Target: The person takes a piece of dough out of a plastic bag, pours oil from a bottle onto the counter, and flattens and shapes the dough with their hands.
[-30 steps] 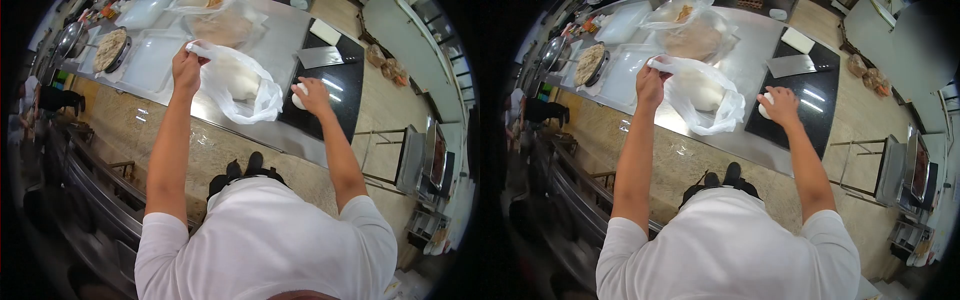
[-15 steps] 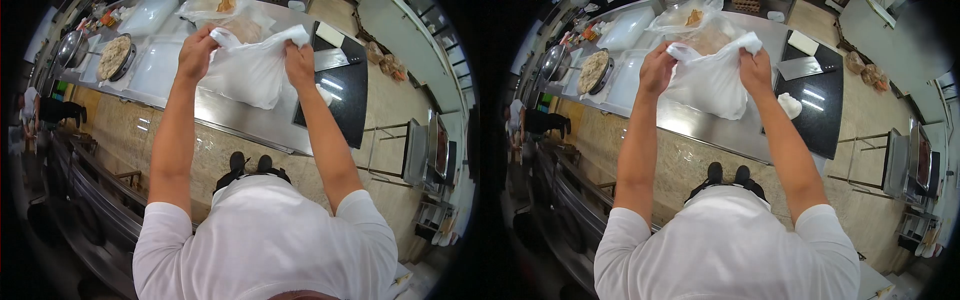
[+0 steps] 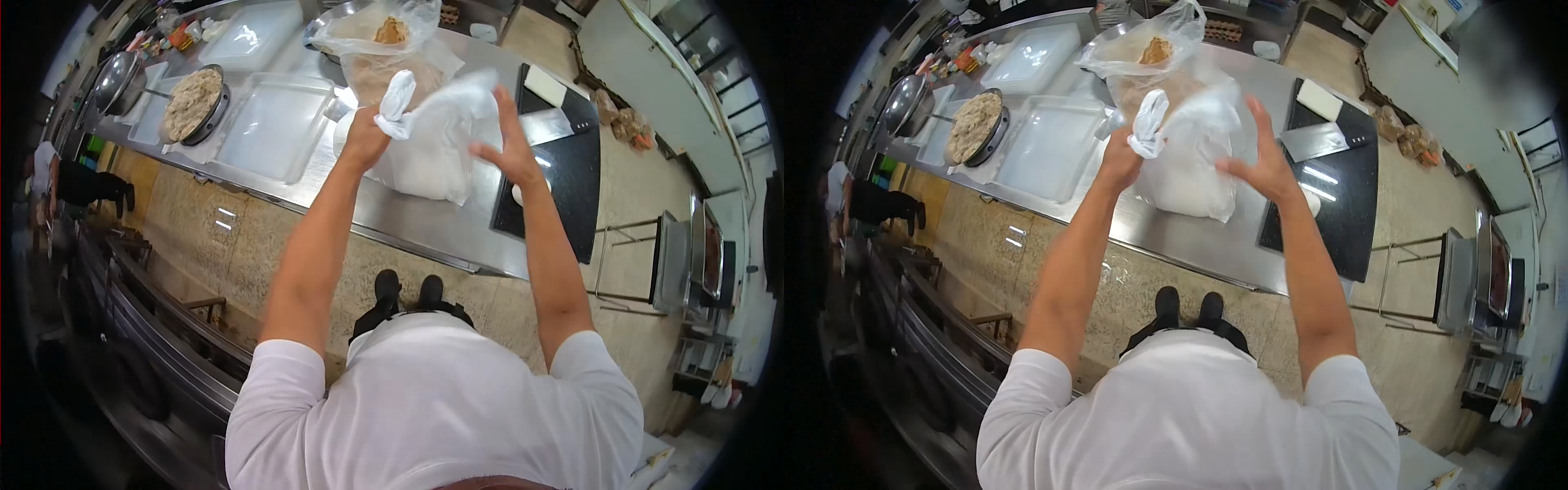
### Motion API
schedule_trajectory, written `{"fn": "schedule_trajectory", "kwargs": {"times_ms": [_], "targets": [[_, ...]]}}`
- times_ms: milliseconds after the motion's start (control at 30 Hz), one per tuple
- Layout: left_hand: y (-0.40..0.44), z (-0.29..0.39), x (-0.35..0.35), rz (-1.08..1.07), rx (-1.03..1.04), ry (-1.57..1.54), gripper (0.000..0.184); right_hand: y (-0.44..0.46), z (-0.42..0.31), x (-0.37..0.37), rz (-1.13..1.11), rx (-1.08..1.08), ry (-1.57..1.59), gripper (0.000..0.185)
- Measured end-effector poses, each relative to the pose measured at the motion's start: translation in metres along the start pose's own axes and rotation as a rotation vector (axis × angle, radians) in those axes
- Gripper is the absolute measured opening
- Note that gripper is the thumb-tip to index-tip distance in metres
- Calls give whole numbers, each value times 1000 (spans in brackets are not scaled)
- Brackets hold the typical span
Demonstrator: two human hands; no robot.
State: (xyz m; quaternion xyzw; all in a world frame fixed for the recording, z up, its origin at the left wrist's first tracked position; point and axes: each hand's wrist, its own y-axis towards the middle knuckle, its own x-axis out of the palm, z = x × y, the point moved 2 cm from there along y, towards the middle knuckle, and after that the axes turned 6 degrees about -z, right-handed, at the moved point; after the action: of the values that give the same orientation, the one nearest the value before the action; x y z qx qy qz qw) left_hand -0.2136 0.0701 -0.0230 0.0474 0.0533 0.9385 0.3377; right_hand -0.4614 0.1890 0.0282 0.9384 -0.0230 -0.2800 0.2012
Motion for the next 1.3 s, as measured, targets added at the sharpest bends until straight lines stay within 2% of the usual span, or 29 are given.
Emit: {"fn": "schedule_trajectory", "kwargs": {"times_ms": [33,67,100,167,200,233,267,300,333,367,433,500,533,667,700,767,800,833,867,900,933,967,1033,1100,1167,1200,1233,1300], "targets": [[0,-7,-6,49,-4,-117,21,-5,26,20,-10,-14,2,111],[0,-11,-3,-17,-8,-291,22,-12,54,46,-141,171,-131,117],[1,-9,5,-8,-10,-288,22,-16,67,65,-268,359,-266,122],[11,13,27,-150,211,131,23,13,26,87,-531,363,-94,123],[16,19,36,-234,278,516,24,23,23,97,-587,364,-438,119],[22,24,45,-313,346,897,25,-1,89,119,-527,134,-640,101],[15,27,58,-293,394,1028,23,7,82,114,-524,243,-490,98],[10,33,66,-287,397,1027,23,11,72,110,-523,350,-339,95],[6,40,71,-275,415,1020,25,7,69,101,-403,228,-168,80],[4,46,72,-254,433,1019,29,5,66,99,-337,176,-117,78],[0,41,78,-229,454,1039,29,2,62,100,-262,167,-119,74],[-2,44,84,-191,583,1047,31,-3,60,104,-194,167,-153,70],[-5,47,86,-264,492,978,28,-6,59,107,-164,164,-171,68],[-22,55,82,-265,464,777,26,-12,57,105,-126,146,-283,60],[-35,71,74,-68,515,758,25,-10,55,102,-138,139,-319,58],[-43,62,47,125,574,744,25,4,25,96,-159,63,-316,47],[-39,20,26,200,429,749,26,18,16,93,-224,-29,-443,36],[-38,-5,13,283,280,748,27,26,11,92,-326,13,16,45],[-36,-4,11,299,283,751,27,34,5,90,-400,97,472,55],[-33,-3,13,281,296,756,25,29,2,120,-159,419,1307,60],[-29,0,15,255,312,761,23,27,3,122,-162,410,1306,60],[-26,2,17,258,318,762,23,24,5,120,-251,366,1047,65],[-22,11,20,263,285,621,16,18,18,118,-344,318,781,71],[-21,33,26,228,303,605,10,11,21,121,-334,40,338,67],[-18,52,34,26,297,847,16,4,15,125,-197,-194,-114,59],[-21,49,27,-54,201,895,28,11,-2,122,-144,-94,-48,44],[-29,41,20,-58,200,894,28,12,-11,120,-87,13,18,31],[-57,29,16,77,500,759,56,9,12,128,-53,3,98,32]]}}
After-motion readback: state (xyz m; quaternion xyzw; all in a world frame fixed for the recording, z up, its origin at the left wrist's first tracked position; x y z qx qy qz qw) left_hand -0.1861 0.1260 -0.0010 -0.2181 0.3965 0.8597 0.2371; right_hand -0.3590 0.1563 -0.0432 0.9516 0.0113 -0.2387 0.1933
